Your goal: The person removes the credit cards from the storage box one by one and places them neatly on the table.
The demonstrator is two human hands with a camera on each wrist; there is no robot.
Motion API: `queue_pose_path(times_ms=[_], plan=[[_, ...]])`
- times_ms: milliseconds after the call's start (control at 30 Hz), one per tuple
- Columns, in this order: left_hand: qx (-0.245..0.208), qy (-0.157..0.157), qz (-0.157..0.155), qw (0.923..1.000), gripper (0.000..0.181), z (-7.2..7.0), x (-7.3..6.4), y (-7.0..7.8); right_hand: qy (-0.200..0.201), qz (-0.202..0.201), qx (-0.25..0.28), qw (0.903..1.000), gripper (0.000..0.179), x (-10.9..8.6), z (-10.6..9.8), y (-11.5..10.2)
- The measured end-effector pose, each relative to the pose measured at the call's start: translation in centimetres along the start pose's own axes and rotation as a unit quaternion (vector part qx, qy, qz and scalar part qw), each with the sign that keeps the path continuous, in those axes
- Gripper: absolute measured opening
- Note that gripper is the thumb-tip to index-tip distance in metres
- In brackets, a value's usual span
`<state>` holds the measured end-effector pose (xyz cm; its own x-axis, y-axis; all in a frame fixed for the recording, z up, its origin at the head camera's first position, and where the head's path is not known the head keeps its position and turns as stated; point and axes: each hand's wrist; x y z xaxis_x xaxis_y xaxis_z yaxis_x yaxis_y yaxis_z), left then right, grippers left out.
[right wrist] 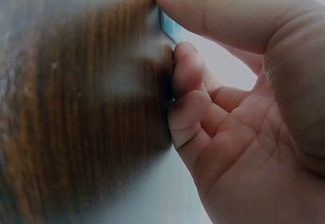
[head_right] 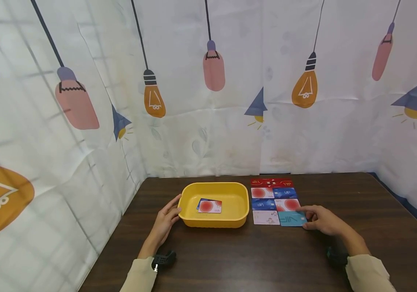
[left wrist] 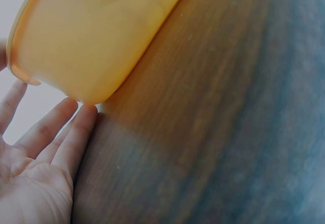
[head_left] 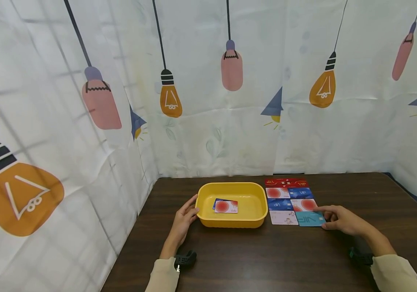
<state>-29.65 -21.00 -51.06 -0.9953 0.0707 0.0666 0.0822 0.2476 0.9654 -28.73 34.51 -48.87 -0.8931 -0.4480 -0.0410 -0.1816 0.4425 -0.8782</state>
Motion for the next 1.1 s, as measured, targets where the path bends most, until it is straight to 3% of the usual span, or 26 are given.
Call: queue_pose_path(times_ms=[200, 700, 1100], plan=[[0.009, -0.002, 0.003, 1.0, 0.051, 0.04, -0.05, -0.02, 0.0, -0.01, -0.002, 0.9999, 0.052, 0.08, 0.09, 0.13], [0.004, 0.0, -0.002, 1.0, 0.05, 0.05, -0.23, -0.15, 0.03, 0.019, -0.022, 0.9991, 0.05, 0.11, 0.4, -0.35], [0.0, -0.005, 0.005, 1.0, 0.05, -0.05, -0.03, -0.08, 0.026, 0.003, -0.01, 0.9996, 0.048, 0.07, 0.54, -0.27]])
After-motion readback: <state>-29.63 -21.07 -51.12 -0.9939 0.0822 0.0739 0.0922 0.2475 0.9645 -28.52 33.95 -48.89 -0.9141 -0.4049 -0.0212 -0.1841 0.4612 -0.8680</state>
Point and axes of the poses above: each hand's wrist, its own x-axis towards the middle knuckle, its own z-axis out of the palm, y = z × x, and after that the axes turned 15 degrees about x, right-handed
